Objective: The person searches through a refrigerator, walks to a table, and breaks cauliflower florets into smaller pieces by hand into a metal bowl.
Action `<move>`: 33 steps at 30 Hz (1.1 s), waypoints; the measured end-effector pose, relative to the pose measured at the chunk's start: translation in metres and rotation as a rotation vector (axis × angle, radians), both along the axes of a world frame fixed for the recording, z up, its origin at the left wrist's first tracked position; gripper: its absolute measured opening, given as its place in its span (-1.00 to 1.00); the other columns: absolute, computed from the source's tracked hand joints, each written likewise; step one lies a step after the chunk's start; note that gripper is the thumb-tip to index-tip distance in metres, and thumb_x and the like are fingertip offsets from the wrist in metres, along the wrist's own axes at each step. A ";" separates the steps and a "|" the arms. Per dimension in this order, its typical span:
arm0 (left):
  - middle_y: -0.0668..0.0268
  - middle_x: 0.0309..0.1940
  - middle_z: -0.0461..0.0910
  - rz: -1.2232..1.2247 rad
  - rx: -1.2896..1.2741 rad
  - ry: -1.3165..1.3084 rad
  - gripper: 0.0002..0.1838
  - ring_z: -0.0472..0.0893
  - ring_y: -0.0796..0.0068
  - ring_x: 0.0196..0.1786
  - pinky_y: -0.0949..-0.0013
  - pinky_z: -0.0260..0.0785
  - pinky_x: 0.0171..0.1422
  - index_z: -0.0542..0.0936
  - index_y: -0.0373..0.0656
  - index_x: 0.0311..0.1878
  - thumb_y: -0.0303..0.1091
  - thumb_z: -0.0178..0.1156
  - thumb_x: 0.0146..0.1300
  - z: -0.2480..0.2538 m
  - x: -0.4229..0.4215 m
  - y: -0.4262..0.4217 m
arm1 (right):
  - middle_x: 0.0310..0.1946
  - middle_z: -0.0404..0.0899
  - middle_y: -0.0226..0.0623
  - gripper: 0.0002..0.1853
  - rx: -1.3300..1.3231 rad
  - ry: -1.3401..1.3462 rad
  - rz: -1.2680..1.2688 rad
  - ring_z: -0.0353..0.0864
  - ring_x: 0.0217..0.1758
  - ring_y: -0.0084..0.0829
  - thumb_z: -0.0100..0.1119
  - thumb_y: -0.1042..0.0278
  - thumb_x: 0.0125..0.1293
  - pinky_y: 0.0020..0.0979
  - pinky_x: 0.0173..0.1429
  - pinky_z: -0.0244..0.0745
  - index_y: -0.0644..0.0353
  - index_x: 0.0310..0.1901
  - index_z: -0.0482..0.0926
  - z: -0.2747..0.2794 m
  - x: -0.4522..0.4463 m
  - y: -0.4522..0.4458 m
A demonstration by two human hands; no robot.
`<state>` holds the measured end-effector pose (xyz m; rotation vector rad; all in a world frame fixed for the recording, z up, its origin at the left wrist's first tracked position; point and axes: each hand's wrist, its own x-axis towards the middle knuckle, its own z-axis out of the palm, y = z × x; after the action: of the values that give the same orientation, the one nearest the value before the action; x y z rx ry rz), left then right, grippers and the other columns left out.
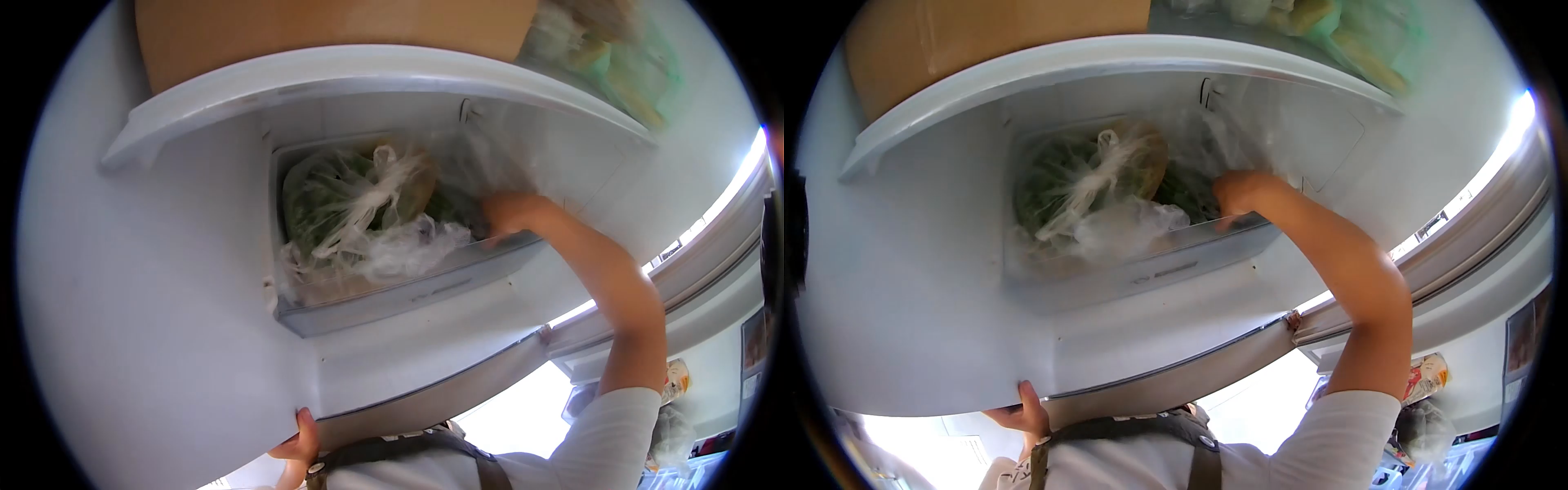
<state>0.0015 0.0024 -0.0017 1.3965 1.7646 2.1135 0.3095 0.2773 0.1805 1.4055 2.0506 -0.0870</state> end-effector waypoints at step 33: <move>0.07 -0.04 0.30 0.063 0.016 -0.129 -0.38 0.35 0.32 -0.05 0.29 0.20 0.09 0.11 -0.35 0.13 -0.53 0.11 -0.03 0.011 0.003 0.007 | -0.15 0.52 -0.12 -0.59 0.182 0.212 0.052 0.47 -0.06 -0.09 0.08 0.09 0.12 -0.21 0.03 0.35 0.07 -0.01 0.48 0.034 -0.012 -0.022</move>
<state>0.0041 0.0092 0.0097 1.1937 1.7690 2.1983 0.2972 0.2549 0.2149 1.5054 2.3179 -0.0285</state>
